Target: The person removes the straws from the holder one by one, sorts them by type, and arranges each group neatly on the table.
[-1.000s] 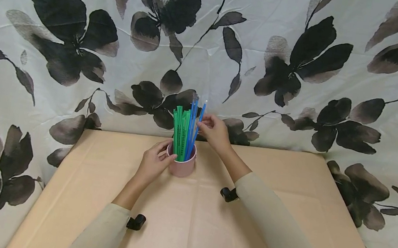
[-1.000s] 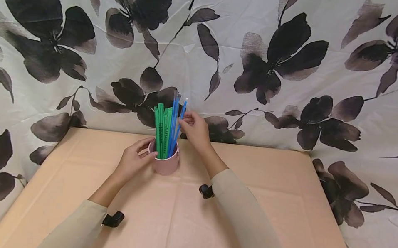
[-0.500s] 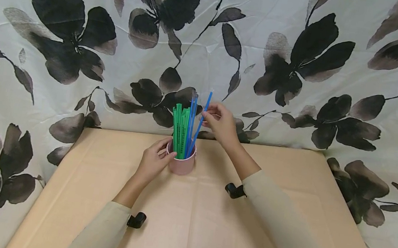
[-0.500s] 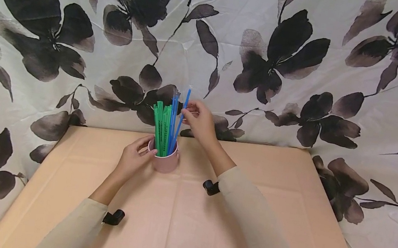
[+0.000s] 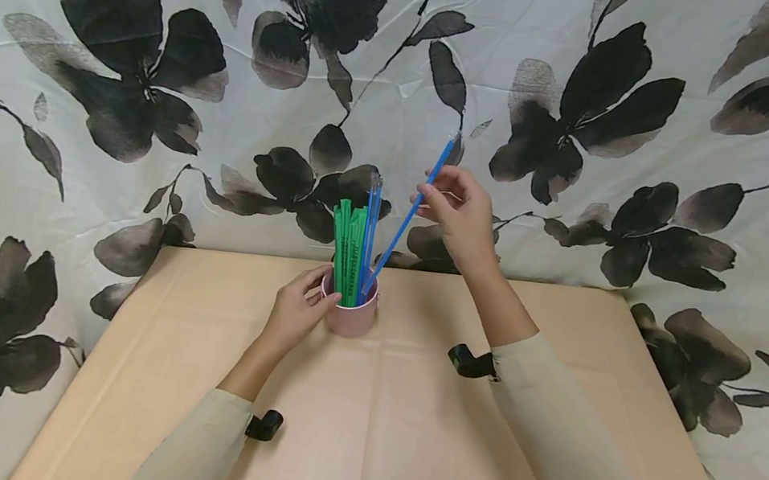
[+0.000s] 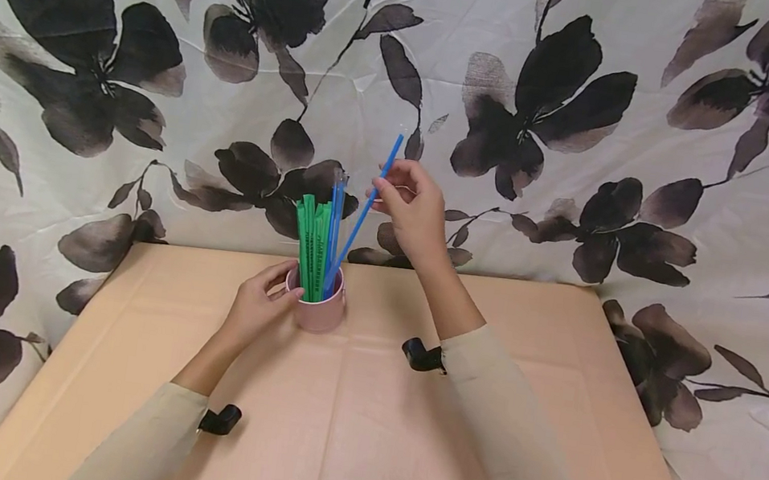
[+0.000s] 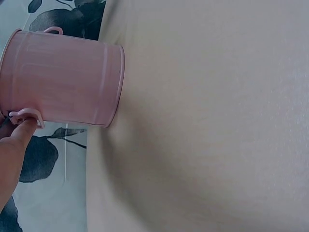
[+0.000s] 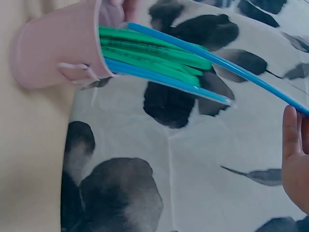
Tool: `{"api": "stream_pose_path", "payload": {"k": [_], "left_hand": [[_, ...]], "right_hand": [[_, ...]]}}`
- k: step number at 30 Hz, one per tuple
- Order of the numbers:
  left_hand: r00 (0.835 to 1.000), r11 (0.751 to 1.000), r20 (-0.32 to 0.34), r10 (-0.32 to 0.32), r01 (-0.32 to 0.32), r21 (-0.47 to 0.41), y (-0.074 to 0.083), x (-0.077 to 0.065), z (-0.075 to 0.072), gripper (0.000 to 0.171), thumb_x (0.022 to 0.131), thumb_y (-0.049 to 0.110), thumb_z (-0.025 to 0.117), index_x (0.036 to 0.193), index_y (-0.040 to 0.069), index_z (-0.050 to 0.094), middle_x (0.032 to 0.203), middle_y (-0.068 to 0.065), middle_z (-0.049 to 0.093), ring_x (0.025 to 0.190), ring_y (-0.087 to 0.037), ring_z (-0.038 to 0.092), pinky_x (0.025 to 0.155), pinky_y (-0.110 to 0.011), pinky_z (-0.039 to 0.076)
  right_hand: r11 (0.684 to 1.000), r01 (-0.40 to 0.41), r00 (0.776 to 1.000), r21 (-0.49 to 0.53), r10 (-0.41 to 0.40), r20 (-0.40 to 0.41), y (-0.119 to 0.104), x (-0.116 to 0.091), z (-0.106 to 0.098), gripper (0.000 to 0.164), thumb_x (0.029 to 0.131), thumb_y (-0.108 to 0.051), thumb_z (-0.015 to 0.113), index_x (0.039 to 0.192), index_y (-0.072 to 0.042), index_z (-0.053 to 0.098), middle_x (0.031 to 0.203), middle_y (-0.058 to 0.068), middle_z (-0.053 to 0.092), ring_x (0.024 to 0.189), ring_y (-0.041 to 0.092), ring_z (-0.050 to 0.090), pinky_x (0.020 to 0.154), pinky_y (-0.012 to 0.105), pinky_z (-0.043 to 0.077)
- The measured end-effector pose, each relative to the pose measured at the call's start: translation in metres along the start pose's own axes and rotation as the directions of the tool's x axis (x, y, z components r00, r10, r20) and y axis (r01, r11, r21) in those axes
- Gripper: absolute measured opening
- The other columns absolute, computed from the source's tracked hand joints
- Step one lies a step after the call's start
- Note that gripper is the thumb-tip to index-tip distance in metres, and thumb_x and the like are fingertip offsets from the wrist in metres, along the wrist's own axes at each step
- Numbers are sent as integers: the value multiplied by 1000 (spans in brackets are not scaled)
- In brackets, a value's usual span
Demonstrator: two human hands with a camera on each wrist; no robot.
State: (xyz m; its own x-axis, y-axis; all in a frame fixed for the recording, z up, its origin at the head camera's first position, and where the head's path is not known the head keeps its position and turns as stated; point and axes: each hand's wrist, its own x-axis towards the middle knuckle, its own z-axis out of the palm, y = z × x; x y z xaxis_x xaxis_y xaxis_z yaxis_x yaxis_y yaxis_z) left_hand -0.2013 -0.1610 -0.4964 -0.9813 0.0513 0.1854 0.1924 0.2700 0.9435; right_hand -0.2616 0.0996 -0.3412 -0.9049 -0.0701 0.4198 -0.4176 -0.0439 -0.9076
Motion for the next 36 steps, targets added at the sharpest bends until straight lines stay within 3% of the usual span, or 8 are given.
{"api": "stream_pose_path", "payload": {"k": [7,13,20,24,28,36], "left_hand": [[1000,1000,1,-7,7,-2,3,-4,-1,56,94,6,75,145,-3,55,145,-23,58,135,-42,56,111,-44,52],[1000,1000,8,-8,8,6,2,-6,-2,57,93,6,76,145,-4,55,145,-23,57,134,-40,57,111,-45,52],[1000,1000,15,-7,7,-11,2,-9,-5,56,94,6,75,145,-3,55,146,-22,57,135,-39,57,111,-42,52],[1000,1000,11,-7,7,-16,2,-9,-5,56,94,5,75,145,-2,55,146,-22,57,135,-39,57,111,-43,53],[1000,1000,9,-8,8,-20,1,-9,-4,57,94,6,75,146,-2,55,146,-22,57,135,-39,57,111,-45,52],[999,999,12,-31,31,-43,-1,-8,-4,58,94,6,75,148,-2,52,150,-24,53,138,-41,53,114,-49,49]], "right_hand": [[999,20,999,40,-18,-38,-15,-9,-17,28,96,-4,71,121,3,63,99,7,69,84,19,77,79,30,67],[999,-28,998,-41,25,-63,-10,-21,-32,32,97,-6,71,125,5,62,99,4,69,82,11,74,78,27,67],[992,-114,992,-57,110,-61,18,-43,-46,36,99,-6,68,129,11,58,99,7,67,81,8,72,80,28,67],[986,-156,987,-53,154,-55,37,-51,-49,34,99,-4,67,128,12,56,96,1,67,83,9,73,80,29,67],[975,-210,977,-76,207,-48,57,-58,-47,31,99,-1,66,125,13,56,94,1,66,80,6,71,79,31,68],[932,-303,952,-200,306,-20,94,-73,-31,30,98,-2,68,124,11,62,99,16,70,75,4,70,76,34,68]]}}
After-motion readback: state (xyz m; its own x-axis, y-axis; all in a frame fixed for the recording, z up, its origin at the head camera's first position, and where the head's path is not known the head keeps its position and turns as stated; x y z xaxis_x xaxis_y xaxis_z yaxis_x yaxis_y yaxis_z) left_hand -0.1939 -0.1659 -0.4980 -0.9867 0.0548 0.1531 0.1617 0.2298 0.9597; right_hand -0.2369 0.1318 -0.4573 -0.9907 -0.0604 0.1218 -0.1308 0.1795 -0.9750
